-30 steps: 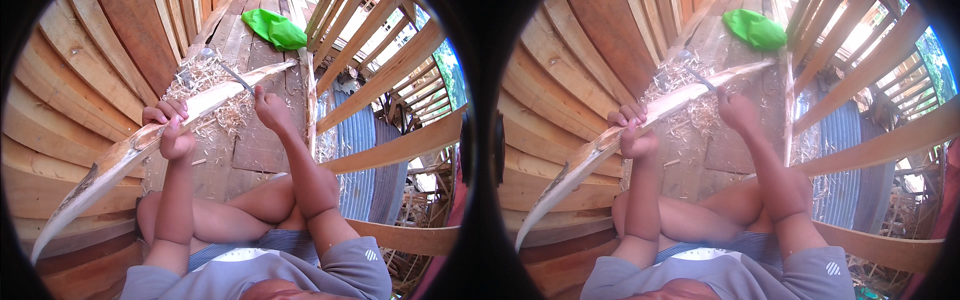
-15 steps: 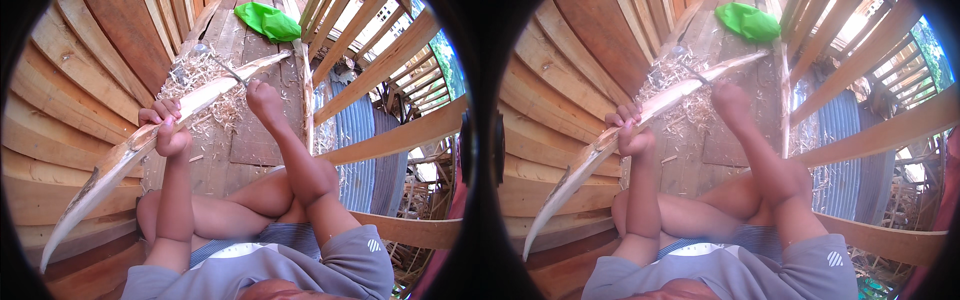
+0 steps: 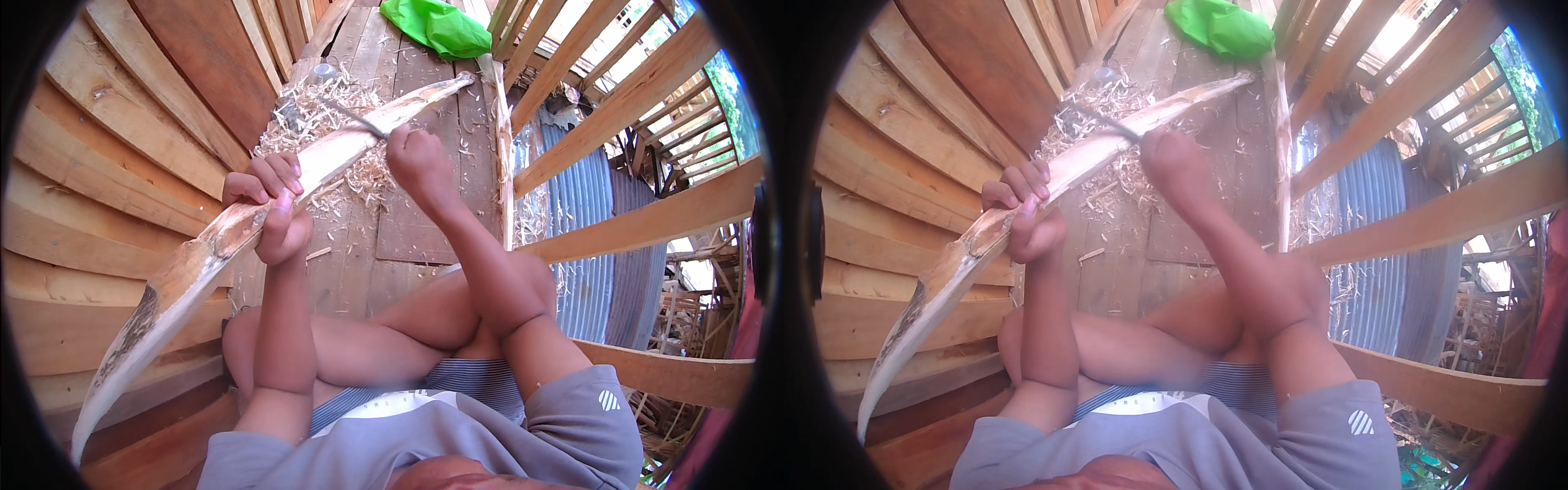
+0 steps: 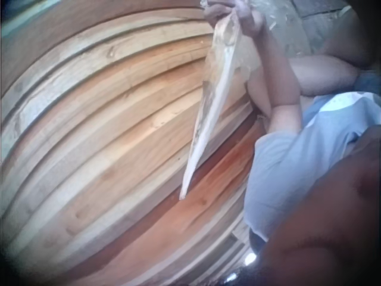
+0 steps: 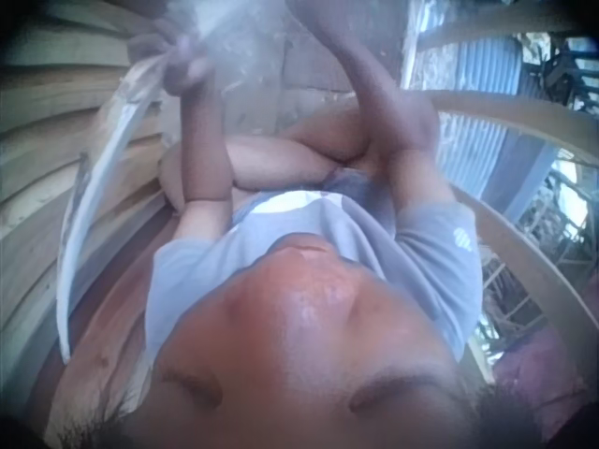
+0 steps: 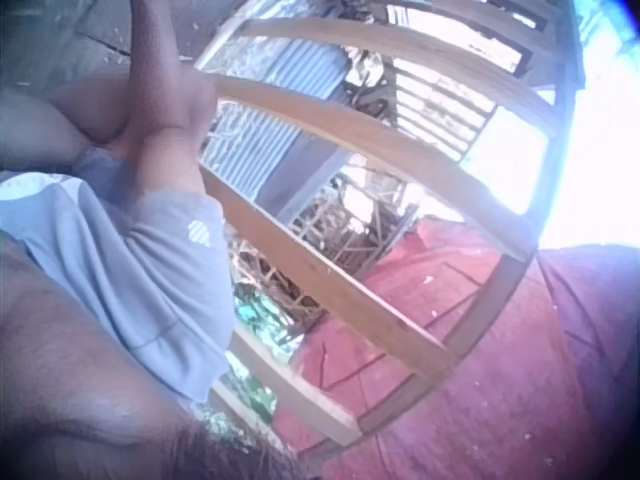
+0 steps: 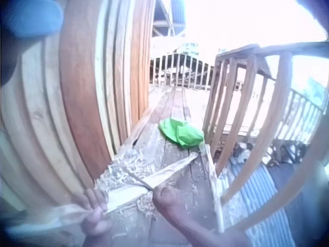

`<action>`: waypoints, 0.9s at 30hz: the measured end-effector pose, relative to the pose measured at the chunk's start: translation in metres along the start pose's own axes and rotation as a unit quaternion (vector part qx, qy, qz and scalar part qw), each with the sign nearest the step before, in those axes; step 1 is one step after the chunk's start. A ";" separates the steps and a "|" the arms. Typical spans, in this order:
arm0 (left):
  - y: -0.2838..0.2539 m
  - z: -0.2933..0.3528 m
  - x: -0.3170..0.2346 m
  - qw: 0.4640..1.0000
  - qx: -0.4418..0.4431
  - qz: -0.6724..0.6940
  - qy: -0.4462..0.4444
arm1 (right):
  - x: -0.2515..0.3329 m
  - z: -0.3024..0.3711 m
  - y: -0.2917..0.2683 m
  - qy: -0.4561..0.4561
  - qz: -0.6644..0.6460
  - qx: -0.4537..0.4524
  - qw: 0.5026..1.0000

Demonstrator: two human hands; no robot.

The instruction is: The person sits on the floor and uses a knife to shave and shape a long piece of wood. They hold the wood with one hand and carefully remove thin layers with the other, creating wood shavings on the floor.

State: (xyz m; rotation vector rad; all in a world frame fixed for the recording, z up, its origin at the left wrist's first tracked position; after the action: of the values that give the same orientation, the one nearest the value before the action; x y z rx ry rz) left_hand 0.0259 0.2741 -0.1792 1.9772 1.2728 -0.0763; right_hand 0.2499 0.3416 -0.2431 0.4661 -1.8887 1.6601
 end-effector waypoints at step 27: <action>0.003 -0.002 -0.009 0.999 -0.025 0.025 -0.004 | -0.115 -0.054 -0.013 0.075 -0.007 -0.098 0.992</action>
State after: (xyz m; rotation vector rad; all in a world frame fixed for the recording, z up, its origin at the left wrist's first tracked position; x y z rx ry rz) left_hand 0.0234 0.2681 -0.1726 1.9631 1.2082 -0.0272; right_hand 0.3568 0.3795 -0.3020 0.2671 -1.9078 1.4394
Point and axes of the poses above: each hand's wrist, its own z-axis away from the middle knuckle, its own y-axis out of the palm, x = y × z, the point moved 7 cm from there along -z, towards the middle knuckle, and after that the axes turned 4 degrees about -x, right-handed, at the moved point
